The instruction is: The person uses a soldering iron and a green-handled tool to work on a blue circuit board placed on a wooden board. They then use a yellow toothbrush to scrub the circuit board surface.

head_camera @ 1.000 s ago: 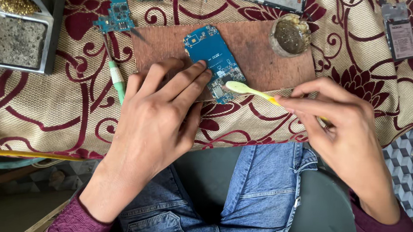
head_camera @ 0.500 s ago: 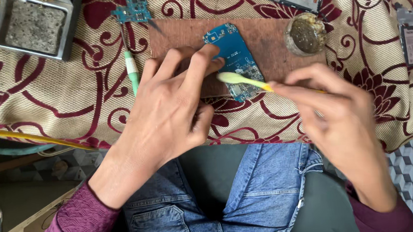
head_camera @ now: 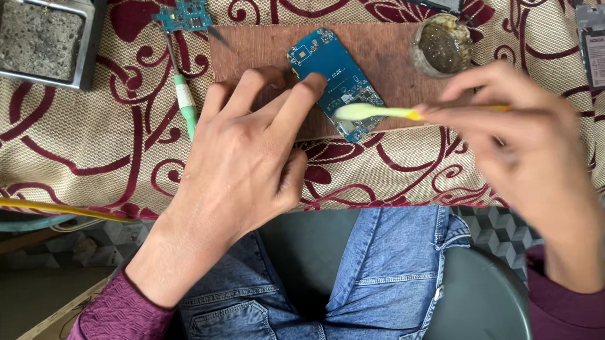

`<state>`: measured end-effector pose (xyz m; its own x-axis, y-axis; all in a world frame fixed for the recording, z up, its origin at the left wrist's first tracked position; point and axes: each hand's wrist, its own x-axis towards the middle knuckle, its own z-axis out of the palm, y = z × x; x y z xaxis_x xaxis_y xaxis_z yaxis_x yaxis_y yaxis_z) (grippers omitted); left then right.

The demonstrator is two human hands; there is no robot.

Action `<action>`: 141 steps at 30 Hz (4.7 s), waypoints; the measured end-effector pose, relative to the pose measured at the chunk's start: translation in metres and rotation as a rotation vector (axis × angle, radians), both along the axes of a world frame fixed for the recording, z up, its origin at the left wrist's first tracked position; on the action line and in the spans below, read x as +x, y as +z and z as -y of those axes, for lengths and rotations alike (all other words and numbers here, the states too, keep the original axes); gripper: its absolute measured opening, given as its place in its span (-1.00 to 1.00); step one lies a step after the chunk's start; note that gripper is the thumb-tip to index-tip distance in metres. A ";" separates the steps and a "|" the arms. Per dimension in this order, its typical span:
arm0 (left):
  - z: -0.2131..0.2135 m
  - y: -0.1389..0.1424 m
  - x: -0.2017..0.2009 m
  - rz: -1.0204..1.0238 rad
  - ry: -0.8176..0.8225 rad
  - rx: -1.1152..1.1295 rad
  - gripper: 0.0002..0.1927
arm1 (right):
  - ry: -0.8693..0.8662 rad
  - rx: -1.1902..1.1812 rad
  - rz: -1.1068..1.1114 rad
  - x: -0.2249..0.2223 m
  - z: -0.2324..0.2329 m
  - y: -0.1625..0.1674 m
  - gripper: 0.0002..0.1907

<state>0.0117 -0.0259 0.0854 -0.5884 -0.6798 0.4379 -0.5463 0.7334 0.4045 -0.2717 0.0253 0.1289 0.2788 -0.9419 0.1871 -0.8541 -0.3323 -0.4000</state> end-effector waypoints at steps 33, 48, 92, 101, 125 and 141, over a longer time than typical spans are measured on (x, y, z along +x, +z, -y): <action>0.000 -0.004 0.000 0.041 -0.011 -0.113 -0.49 | 0.125 0.055 0.064 -0.056 0.003 -0.031 -0.60; 0.001 -0.002 0.001 0.087 -0.003 -0.123 -0.49 | 0.050 0.080 0.092 -0.034 -0.001 -0.015 -0.58; -0.008 0.002 -0.002 0.150 0.034 -0.075 -0.41 | -0.181 0.247 0.141 0.069 -0.056 0.007 -0.66; -0.009 0.002 -0.003 0.144 0.049 -0.093 -0.45 | 0.003 0.120 0.127 0.071 -0.065 0.001 -0.64; -0.005 0.003 -0.002 0.068 0.040 -0.009 -0.35 | -0.032 0.257 0.221 0.067 -0.066 -0.003 -0.62; -0.001 0.002 0.000 0.000 0.012 0.046 -0.33 | -0.110 0.045 0.025 0.023 -0.018 -0.008 -0.69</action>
<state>0.0114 -0.0249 0.0876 -0.5804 -0.7058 0.4062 -0.5547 0.7078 0.4373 -0.2483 0.0429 0.1214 0.1688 -0.9742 0.1497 -0.8742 -0.2181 -0.4337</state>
